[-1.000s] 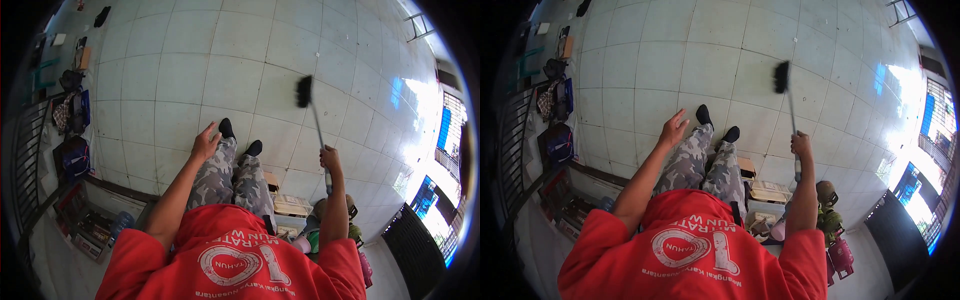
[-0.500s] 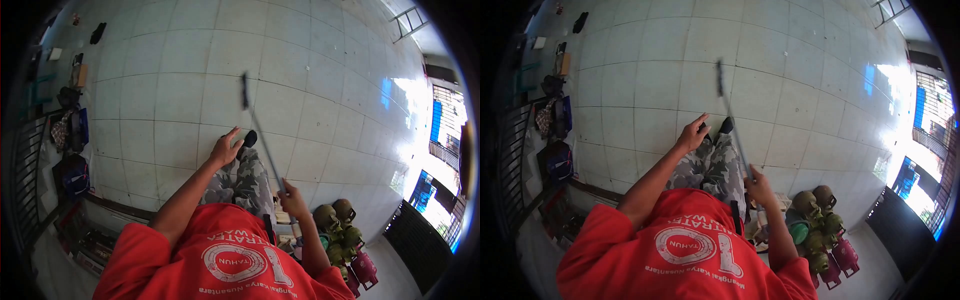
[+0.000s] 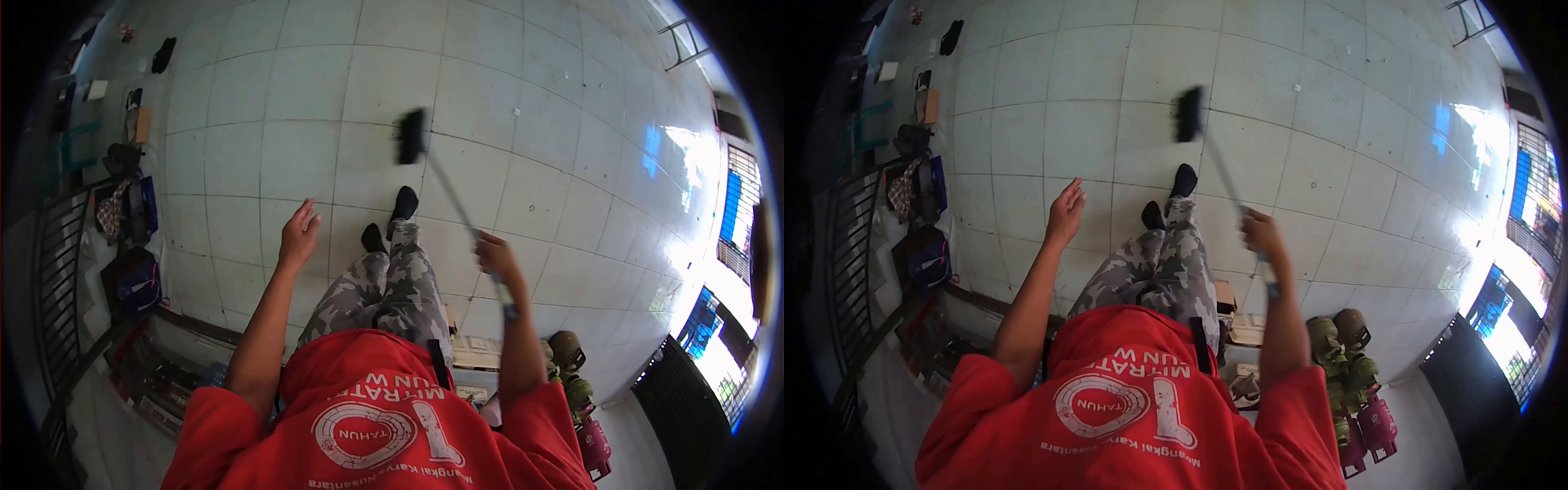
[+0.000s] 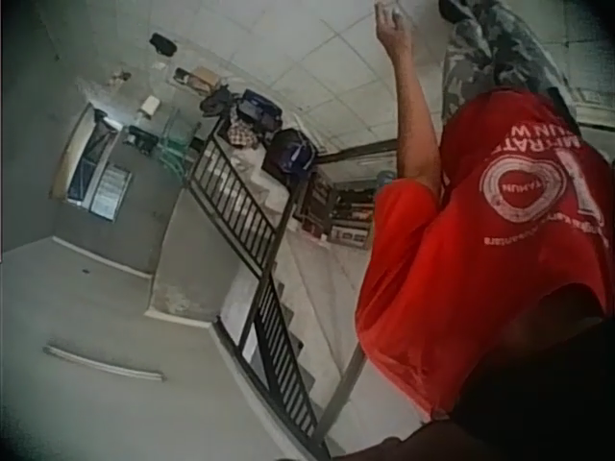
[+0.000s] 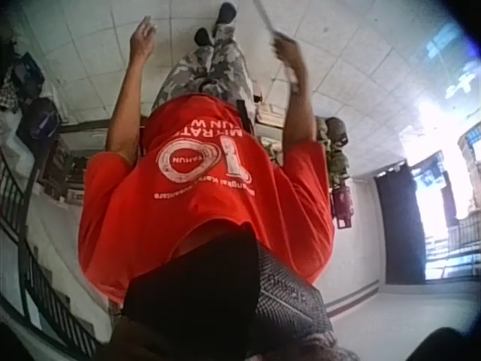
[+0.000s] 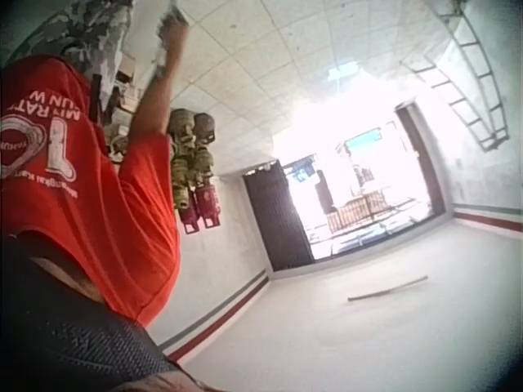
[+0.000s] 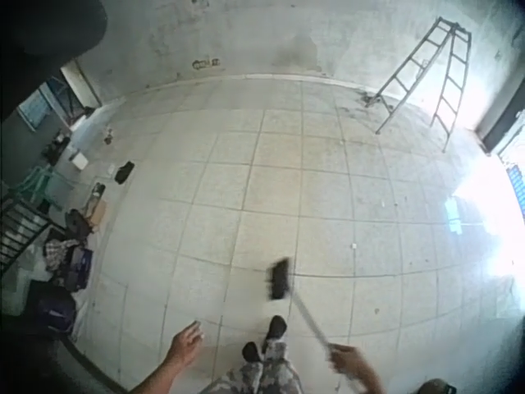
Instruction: Sweeping dirt and debris on a tiled floor using a broom.
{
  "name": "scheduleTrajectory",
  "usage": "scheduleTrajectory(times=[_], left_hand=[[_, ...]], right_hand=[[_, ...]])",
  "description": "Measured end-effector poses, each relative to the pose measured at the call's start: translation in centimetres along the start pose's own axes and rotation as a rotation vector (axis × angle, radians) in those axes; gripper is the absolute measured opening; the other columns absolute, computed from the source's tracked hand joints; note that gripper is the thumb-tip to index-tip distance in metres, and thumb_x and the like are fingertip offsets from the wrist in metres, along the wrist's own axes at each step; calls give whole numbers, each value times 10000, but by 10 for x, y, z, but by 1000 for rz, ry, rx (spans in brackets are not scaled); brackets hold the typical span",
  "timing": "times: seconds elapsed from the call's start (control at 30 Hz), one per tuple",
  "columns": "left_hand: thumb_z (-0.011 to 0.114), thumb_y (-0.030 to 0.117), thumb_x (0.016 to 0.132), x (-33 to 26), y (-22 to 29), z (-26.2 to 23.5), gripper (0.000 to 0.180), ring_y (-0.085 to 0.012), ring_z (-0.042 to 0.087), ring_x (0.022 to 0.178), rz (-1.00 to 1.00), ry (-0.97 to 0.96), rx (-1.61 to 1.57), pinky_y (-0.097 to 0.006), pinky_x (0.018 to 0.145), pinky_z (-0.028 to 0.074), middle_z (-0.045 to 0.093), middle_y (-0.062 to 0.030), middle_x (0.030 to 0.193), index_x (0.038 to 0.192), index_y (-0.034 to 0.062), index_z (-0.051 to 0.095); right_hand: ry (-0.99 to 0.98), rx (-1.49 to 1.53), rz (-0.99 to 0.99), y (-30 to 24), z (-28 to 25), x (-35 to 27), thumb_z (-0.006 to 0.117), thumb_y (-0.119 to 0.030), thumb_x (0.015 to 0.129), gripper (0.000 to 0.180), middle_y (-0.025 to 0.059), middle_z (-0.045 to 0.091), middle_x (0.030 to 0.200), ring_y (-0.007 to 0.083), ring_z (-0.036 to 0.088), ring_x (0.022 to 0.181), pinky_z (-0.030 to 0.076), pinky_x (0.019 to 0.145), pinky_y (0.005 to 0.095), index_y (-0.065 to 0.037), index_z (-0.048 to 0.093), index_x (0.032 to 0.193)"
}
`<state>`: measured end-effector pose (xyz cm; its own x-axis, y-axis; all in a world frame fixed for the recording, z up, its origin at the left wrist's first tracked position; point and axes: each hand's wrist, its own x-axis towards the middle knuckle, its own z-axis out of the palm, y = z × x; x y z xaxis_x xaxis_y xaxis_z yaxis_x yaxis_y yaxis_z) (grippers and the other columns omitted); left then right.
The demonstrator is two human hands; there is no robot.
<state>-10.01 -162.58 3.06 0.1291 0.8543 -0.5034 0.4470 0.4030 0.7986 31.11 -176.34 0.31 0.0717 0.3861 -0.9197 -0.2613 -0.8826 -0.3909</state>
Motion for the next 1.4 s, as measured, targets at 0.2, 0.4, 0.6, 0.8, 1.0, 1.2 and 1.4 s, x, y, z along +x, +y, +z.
scheduleTrajectory(times=[0.2,0.4,0.6,0.8,1.0,1.2,1.4], left_hand=[[509,140,882,26,23,30,463,-223,430,1198,-20,-40,-38,-278,962,351,445,-137,1291,1295,-13,364],[541,192,842,44,40,66,505,-272,407,1213,194,-124,67,-319,988,342,405,-215,1302,1266,-34,385],[537,223,845,37,64,98,487,-298,377,1229,248,-274,85,-336,1016,301,402,-213,1302,1251,-17,415],[524,214,851,52,51,60,442,-298,393,1219,211,-149,100,-342,1004,316,424,-214,1285,1218,-22,450],[524,131,859,79,37,-36,442,-258,376,1239,31,-66,45,-326,993,333,380,-186,1333,1256,-20,403],[495,115,886,111,24,-100,472,-257,379,1236,-72,-60,-25,-303,979,348,313,-181,1377,1307,-18,327],[500,113,881,133,41,-97,468,-262,407,1213,47,-103,-56,-309,970,360,353,-170,1356,1298,-26,338]], right_hand=[[497,-175,-140,-21,-159,-5,475,-73,798,44,28,430,495,142,415,360,346,310,297,-60,433,788],[653,-464,-178,-30,-113,-105,406,-90,802,291,16,434,501,113,447,394,392,367,281,19,509,1052],[96,-325,59,-42,4,-176,485,-80,822,552,-13,450,575,71,430,448,379,398,251,-110,334,1351],[-388,-700,-397,-48,192,-12,517,-90,779,416,58,561,653,116,489,498,420,470,297,-12,500,1187],[-554,-522,-441,-87,256,102,548,-120,813,336,73,615,743,138,570,579,480,512,290,-9,545,1130],[283,-37,63,-141,13,71,550,-129,809,79,8,482,572,88,414,414,330,321,264,-56,554,837],[645,-1627,-1031,-170,-47,83,547,-112,757,153,52,451,516,169,469,413,419,395,319,-11,476,666]])
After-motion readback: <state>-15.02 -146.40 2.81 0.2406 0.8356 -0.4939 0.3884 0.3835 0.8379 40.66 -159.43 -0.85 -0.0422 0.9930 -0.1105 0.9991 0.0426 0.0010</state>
